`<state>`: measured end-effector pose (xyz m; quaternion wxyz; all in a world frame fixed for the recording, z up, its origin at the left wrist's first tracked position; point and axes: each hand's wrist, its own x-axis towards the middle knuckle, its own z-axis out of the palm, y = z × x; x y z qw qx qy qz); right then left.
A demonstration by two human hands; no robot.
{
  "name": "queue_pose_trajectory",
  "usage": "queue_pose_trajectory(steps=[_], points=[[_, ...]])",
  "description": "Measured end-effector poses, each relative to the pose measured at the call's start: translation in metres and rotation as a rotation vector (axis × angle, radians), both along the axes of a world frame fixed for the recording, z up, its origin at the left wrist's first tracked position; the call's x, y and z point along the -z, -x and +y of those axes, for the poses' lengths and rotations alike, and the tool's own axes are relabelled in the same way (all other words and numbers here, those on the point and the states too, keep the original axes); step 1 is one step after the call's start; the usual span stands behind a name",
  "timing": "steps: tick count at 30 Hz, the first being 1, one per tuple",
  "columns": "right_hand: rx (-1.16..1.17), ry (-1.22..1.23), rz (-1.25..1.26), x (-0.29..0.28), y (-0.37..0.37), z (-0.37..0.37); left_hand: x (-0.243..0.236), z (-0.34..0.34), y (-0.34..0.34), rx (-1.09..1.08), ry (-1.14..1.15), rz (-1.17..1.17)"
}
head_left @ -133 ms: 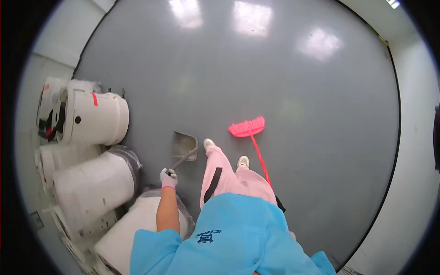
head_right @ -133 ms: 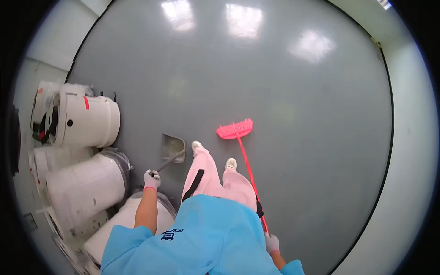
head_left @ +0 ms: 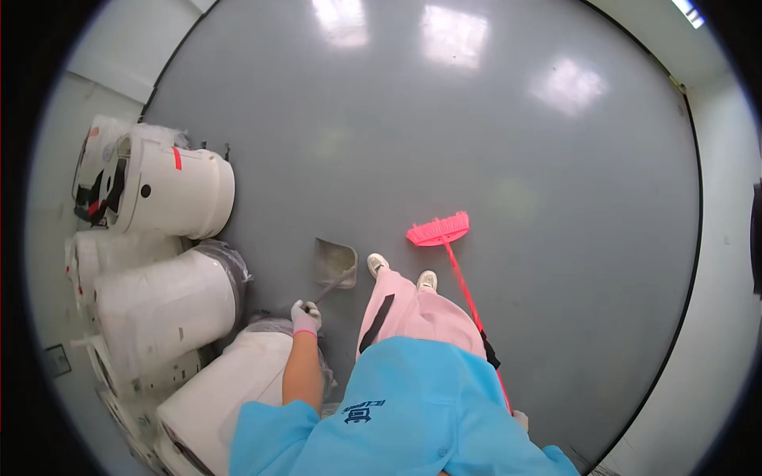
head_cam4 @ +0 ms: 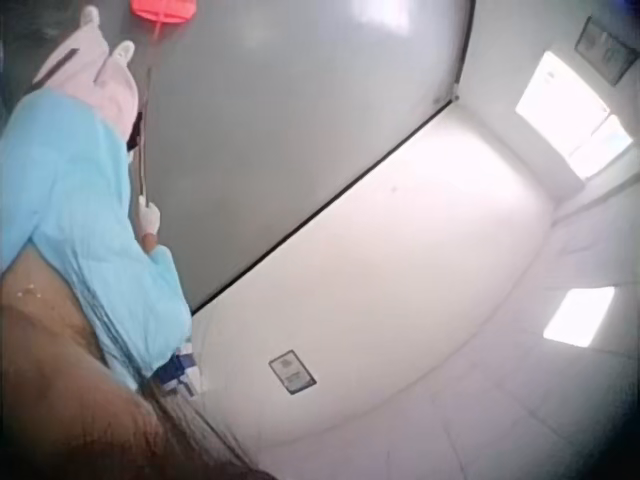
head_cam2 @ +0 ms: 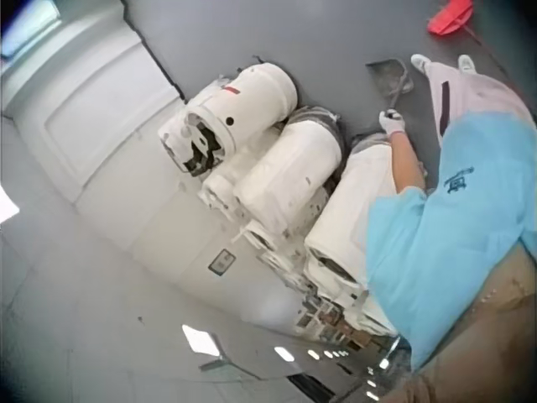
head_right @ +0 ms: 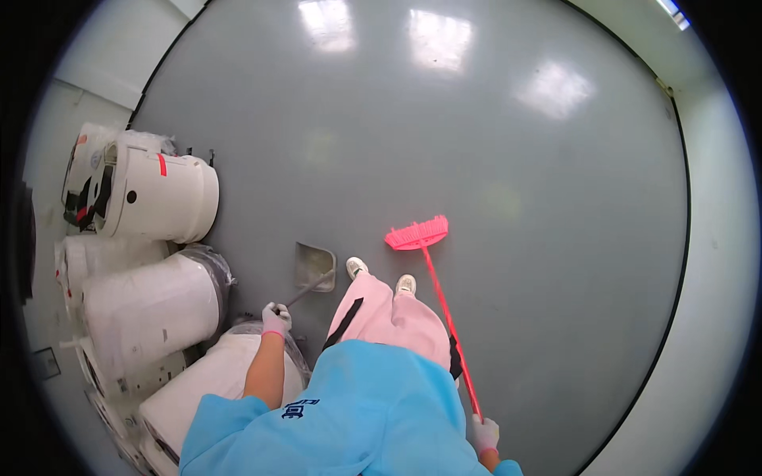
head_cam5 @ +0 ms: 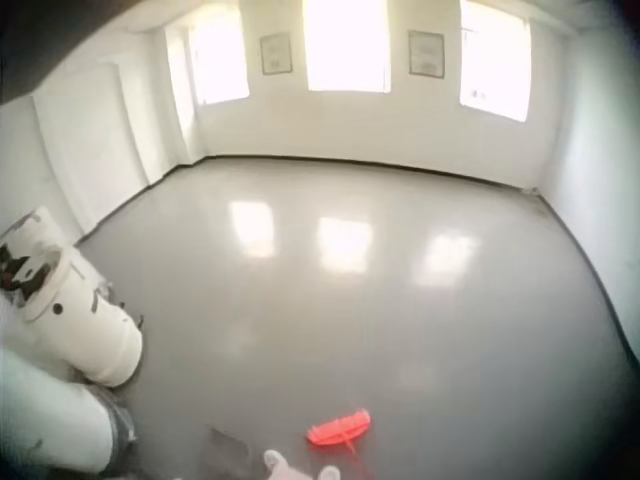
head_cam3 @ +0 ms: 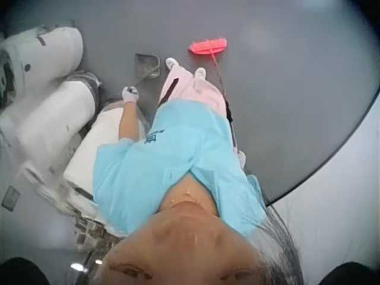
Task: The person sweeps the floor using a broom and dustpan while walking between wrapped machinery and equipment in the room.
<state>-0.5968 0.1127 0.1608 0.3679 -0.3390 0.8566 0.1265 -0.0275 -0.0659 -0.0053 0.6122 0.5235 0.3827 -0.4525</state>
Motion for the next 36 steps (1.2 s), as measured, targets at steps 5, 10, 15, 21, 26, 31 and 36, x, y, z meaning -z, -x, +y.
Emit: queue_pose_trajectory(steps=[5, 10, 15, 21, 26, 31, 36], points=[[-0.060, 0.077, -0.216, 0.005, 0.034, -0.052, -0.008, 0.094, 0.039, -0.086, -0.225, 0.034], [-0.099, 0.246, -0.575, 0.115, -0.054, -0.310, -0.023, 0.095, 0.058, -0.129, -0.249, 0.024], [-0.011, 0.278, -0.800, 0.134, -0.157, -0.498, -0.029, 0.091, 0.074, -0.141, -0.258, 0.054], [-0.076, 0.159, -0.701, 0.165, -0.132, -0.401, -0.028, 0.122, 0.076, -0.219, -0.236, 0.047], [-0.400, 0.121, -0.315, 0.150, 0.015, -0.199, -0.007, 0.103, 0.055, -0.244, -0.251, 0.108], [-0.474, -0.036, -0.245, 0.110, 0.050, -0.119, 0.010, 0.120, 0.030, -0.310, -0.225, 0.147], [-0.651, 0.028, -0.255, 0.079, -0.013, -0.210, 0.021, 0.104, 0.035, -0.329, -0.237, 0.143]])
